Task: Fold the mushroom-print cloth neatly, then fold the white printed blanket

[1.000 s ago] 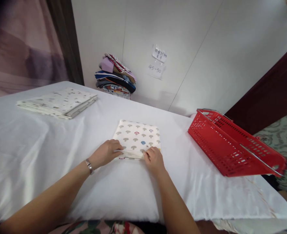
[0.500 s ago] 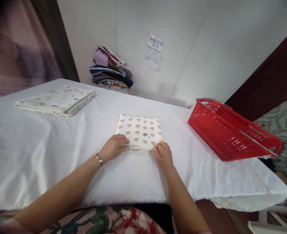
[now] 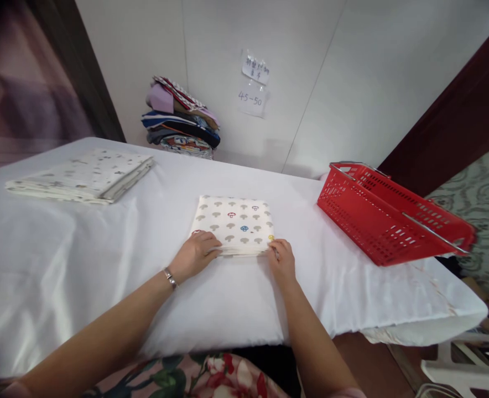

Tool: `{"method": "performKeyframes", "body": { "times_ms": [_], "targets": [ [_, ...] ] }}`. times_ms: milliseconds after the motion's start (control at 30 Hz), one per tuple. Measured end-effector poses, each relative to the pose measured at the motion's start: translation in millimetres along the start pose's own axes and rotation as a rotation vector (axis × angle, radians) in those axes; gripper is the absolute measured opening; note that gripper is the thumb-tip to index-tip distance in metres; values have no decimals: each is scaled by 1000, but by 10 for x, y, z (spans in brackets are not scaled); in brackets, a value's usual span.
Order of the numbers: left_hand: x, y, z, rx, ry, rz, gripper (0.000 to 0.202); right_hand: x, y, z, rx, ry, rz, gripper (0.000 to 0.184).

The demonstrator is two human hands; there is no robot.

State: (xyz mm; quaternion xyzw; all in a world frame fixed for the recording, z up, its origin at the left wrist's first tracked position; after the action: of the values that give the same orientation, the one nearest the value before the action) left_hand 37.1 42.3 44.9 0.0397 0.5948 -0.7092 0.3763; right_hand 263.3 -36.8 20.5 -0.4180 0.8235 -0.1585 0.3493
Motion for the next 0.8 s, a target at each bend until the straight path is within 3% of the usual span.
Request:
{"method": "performKeyframes", "body": {
  "times_ms": [100,200,367,567,667,800],
  "targets": [
    [-1,-28,18,25,-1,36,18,20,-12,-126,58,-66,22,15],
    [4,-34,45,38,4,69,16,56,63,-286,158,-182,-42,15],
    [2,71,80,4,8,-34,17,38,191,-522,314,-306,-99,13],
    [-15,55,80,-1,-8,-33,15,3,668,-981,306,-437,-314,14],
    [-16,40,62,18,-13,-7,16,11,841,-1052,293,-427,-325,15],
    [-12,47,49,16,-10,-18,15,29,860,-983,230,-374,-285,15]
  ]
}}
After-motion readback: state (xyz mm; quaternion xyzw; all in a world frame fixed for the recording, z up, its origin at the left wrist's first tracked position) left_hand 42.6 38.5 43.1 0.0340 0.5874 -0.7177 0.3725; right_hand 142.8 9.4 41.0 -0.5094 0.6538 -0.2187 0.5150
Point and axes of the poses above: each hand's wrist, its own x-axis away from the middle knuckle, its own y-axis out of the palm, z = x × y, the point moved 8 cm from there along -x, towards the middle knuckle, and after that the axes turned 7 degrees about y, right-handed, at the moved point
